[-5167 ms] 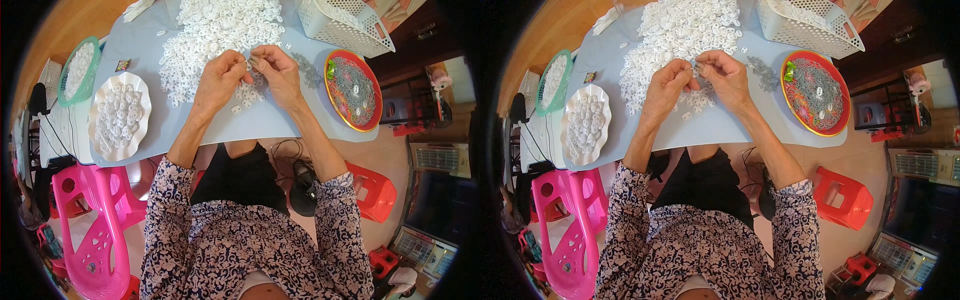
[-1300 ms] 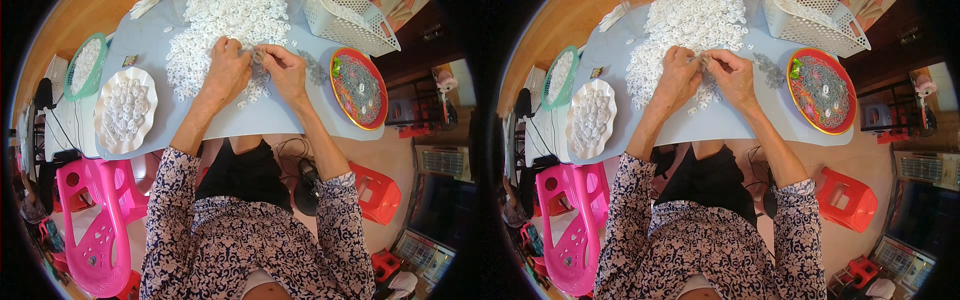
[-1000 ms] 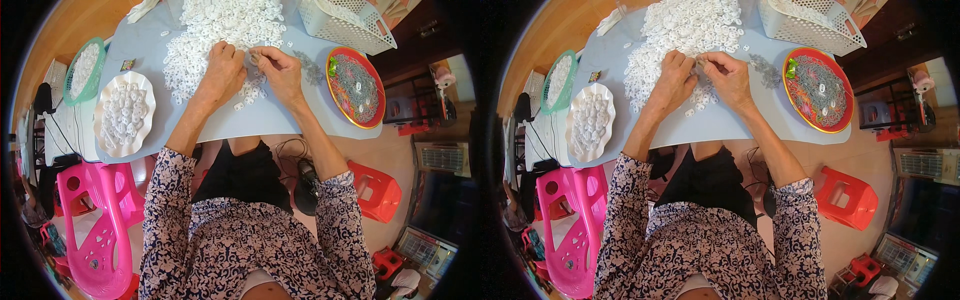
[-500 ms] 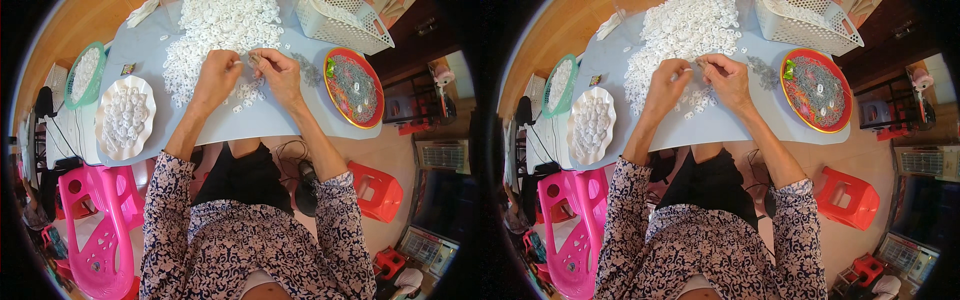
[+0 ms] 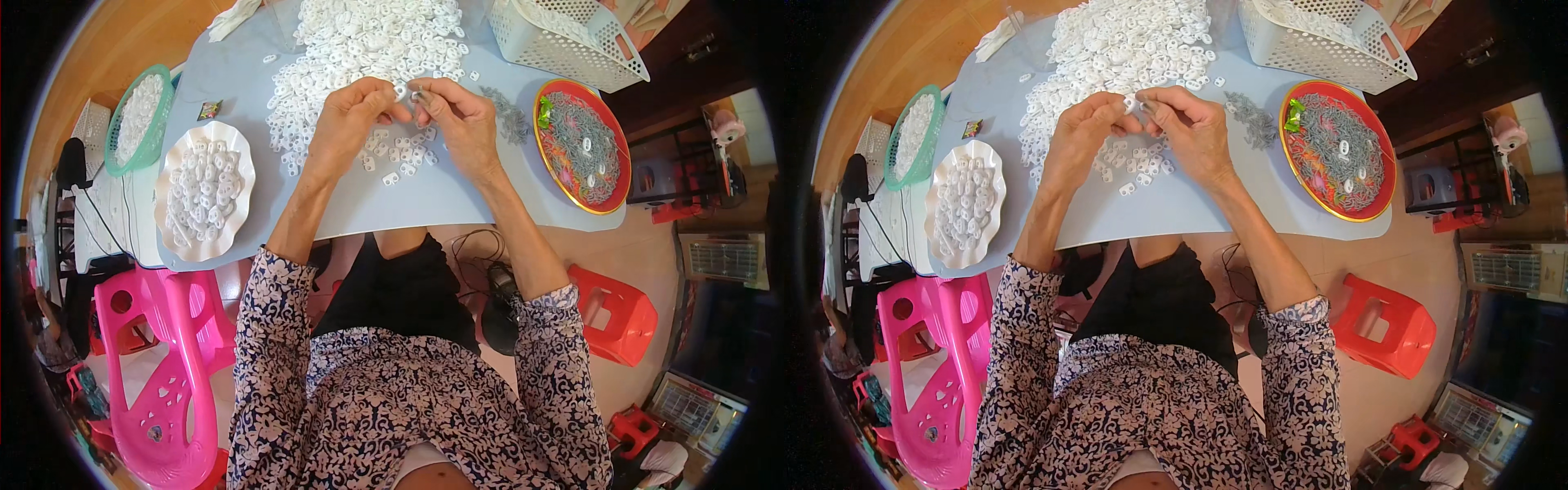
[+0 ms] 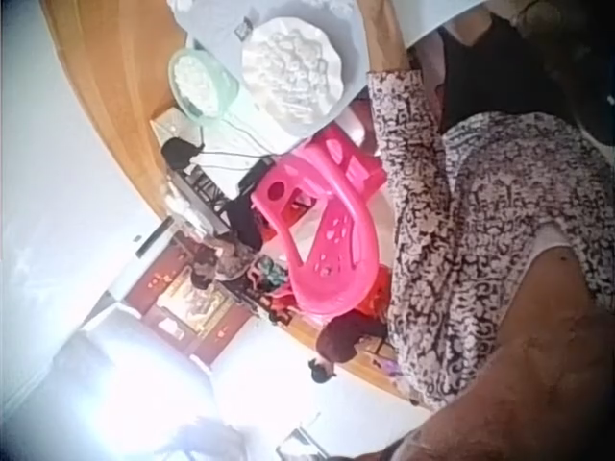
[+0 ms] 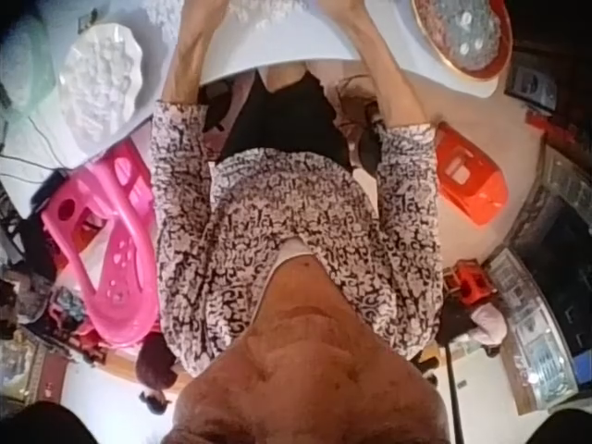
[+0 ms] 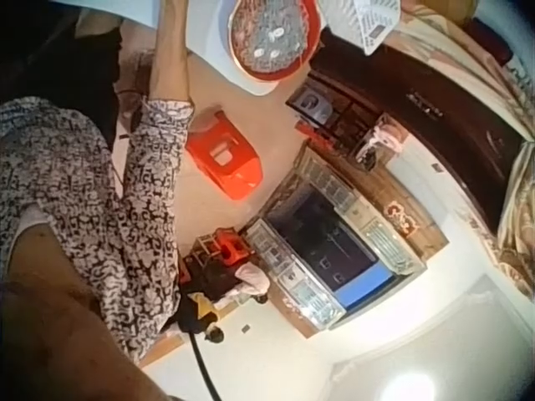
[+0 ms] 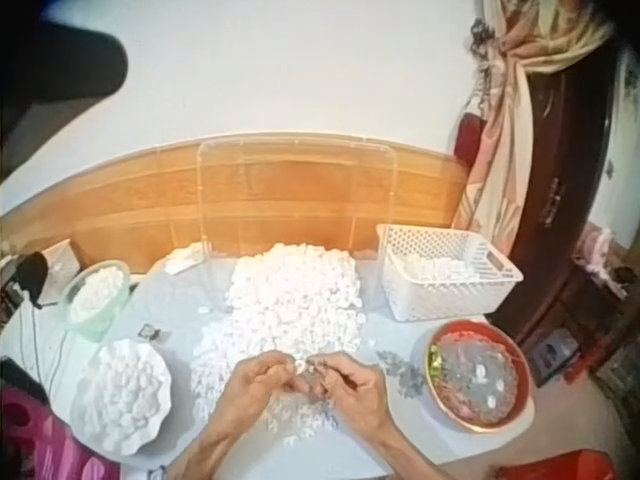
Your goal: Assembling small white plastic clips or buckles by hand at a table.
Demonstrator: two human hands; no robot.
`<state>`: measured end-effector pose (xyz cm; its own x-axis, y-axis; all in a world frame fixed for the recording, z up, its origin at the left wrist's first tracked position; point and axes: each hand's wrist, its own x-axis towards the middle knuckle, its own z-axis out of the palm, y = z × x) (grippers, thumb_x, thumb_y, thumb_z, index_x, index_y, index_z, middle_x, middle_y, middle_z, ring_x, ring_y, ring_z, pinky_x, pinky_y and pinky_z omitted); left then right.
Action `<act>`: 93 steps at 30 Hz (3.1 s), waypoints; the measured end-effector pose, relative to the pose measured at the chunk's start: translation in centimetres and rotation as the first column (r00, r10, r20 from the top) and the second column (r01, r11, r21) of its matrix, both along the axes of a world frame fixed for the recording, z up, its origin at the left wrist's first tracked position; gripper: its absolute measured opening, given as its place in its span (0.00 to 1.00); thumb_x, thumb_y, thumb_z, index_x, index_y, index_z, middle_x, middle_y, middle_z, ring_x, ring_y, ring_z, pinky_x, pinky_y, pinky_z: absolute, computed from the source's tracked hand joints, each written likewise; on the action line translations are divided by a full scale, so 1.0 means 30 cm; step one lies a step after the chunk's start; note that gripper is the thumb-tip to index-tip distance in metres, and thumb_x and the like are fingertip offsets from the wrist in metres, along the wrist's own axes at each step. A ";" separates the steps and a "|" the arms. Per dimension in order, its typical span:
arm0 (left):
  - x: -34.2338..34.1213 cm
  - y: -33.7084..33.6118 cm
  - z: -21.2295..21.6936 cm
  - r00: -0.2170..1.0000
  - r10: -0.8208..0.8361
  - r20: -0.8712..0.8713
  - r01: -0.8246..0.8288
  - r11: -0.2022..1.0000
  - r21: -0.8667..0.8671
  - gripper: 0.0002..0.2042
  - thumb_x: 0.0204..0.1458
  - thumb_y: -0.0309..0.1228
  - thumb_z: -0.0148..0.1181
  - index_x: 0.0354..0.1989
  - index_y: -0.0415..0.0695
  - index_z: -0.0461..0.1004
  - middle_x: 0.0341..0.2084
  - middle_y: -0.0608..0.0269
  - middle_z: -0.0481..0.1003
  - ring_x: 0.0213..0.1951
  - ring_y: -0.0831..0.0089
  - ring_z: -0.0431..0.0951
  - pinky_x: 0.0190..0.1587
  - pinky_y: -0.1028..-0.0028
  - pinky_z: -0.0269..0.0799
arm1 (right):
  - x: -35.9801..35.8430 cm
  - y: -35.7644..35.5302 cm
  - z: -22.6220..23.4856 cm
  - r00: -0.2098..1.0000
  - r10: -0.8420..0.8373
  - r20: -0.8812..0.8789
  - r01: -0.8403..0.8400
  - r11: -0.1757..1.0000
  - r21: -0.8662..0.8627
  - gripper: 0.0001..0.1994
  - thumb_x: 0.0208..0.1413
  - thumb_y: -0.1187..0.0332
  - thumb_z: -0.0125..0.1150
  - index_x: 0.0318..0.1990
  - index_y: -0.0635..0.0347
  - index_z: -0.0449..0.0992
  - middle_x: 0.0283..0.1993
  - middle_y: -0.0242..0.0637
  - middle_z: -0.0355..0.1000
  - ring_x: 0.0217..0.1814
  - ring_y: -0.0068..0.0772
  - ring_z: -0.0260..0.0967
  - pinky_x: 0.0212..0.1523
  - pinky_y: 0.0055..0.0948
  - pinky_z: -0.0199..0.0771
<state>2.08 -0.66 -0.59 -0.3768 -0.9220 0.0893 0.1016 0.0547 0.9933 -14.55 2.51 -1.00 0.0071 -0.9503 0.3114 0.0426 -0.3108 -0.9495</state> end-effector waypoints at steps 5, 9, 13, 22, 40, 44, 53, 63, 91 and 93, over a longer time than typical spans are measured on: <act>0.016 -0.013 -0.009 0.990 -0.018 -0.141 0.048 0.977 0.209 0.11 0.56 0.32 0.49 0.36 0.37 0.73 0.24 0.61 0.75 0.30 0.76 0.73 0.37 0.77 0.66 | 0.006 0.001 -0.006 0.998 0.003 -0.056 -0.002 1.000 0.018 0.11 0.55 0.77 0.55 0.46 0.67 0.73 0.33 0.31 0.72 0.30 0.16 0.65 0.32 0.16 0.68; 0.015 -0.008 0.001 0.989 -0.045 -0.144 0.073 0.979 0.193 0.11 0.56 0.32 0.49 0.36 0.37 0.73 0.23 0.61 0.75 0.29 0.77 0.72 0.36 0.78 0.66 | 0.013 -0.002 -0.012 0.999 0.008 -0.033 -0.008 1.000 0.000 0.12 0.52 0.78 0.57 0.46 0.63 0.73 0.33 0.30 0.72 0.29 0.16 0.67 0.32 0.16 0.70; 0.015 -0.005 0.000 0.991 -0.036 -0.131 0.057 0.985 0.162 0.11 0.56 0.32 0.49 0.35 0.37 0.73 0.23 0.62 0.75 0.28 0.78 0.72 0.36 0.78 0.66 | 0.013 0.002 -0.010 0.998 0.002 -0.070 -0.002 1.000 -0.008 0.13 0.51 0.79 0.56 0.46 0.63 0.72 0.33 0.31 0.72 0.29 0.16 0.67 0.32 0.16 0.70; 0.005 -0.002 -0.003 0.998 0.002 0.071 0.005 0.996 -0.089 0.10 0.56 0.31 0.49 0.33 0.38 0.73 0.21 0.64 0.75 0.26 0.81 0.70 0.32 0.80 0.65 | 0.018 0.005 -0.019 0.994 -0.031 -0.109 0.029 0.999 -0.018 0.13 0.51 0.79 0.56 0.46 0.62 0.73 0.33 0.30 0.72 0.31 0.16 0.68 0.33 0.16 0.71; -0.014 0.014 -0.003 0.995 -0.010 0.098 0.027 0.984 -0.174 0.11 0.59 0.32 0.44 0.33 0.38 0.70 0.19 0.66 0.71 0.24 0.81 0.65 0.29 0.79 0.62 | 0.023 0.010 -0.001 1.000 -0.015 -0.014 0.014 1.000 -0.026 0.11 0.55 0.78 0.53 0.46 0.64 0.72 0.34 0.32 0.73 0.32 0.17 0.69 0.34 0.17 0.72; -0.021 0.017 -0.003 0.988 0.058 0.144 -0.025 0.975 -0.223 0.11 0.59 0.31 0.44 0.34 0.37 0.70 0.20 0.65 0.71 0.24 0.81 0.68 0.28 0.80 0.63 | 0.027 0.008 -0.008 1.000 -0.017 0.000 0.017 1.000 -0.024 0.11 0.56 0.78 0.53 0.47 0.64 0.72 0.33 0.32 0.73 0.32 0.18 0.70 0.34 0.17 0.72; -0.020 0.019 -0.001 0.985 0.075 0.152 -0.032 0.963 -0.269 0.11 0.60 0.31 0.44 0.36 0.36 0.71 0.19 0.65 0.71 0.25 0.80 0.69 0.29 0.79 0.64 | 0.026 0.013 -0.006 0.994 -0.036 -0.099 0.032 0.998 -0.046 0.12 0.54 0.78 0.54 0.47 0.63 0.71 0.33 0.33 0.72 0.31 0.19 0.70 0.34 0.17 0.72; -0.033 0.019 -0.003 0.995 0.056 0.083 -0.033 0.965 -0.259 0.12 0.60 0.33 0.44 0.34 0.37 0.71 0.19 0.67 0.70 0.24 0.81 0.66 0.27 0.79 0.62 | 0.031 0.009 -0.012 0.997 -0.044 -0.066 0.040 0.997 -0.064 0.12 0.55 0.78 0.54 0.47 0.64 0.71 0.32 0.33 0.73 0.30 0.19 0.71 0.33 0.17 0.72; -0.022 0.029 0.018 0.981 -0.002 0.193 0.042 0.978 -0.205 0.11 0.59 0.31 0.43 0.30 0.36 0.68 0.19 0.67 0.67 0.25 0.82 0.65 0.29 0.79 0.65 | 0.031 0.022 -0.001 0.902 -0.236 -0.361 0.131 0.947 -0.293 0.12 0.43 0.74 0.67 0.36 0.61 0.73 0.23 0.30 0.68 0.23 0.20 0.66 0.26 0.20 0.70; -0.020 0.028 0.017 0.985 -0.011 0.175 0.048 0.976 -0.211 0.11 0.59 0.31 0.44 0.30 0.37 0.68 0.19 0.68 0.66 0.25 0.82 0.65 0.29 0.79 0.65 | 0.033 0.028 0.011 0.895 -0.246 -0.373 0.130 0.942 -0.310 0.11 0.43 0.74 0.67 0.36 0.61 0.73 0.23 0.31 0.69 0.23 0.20 0.67 0.26 0.20 0.70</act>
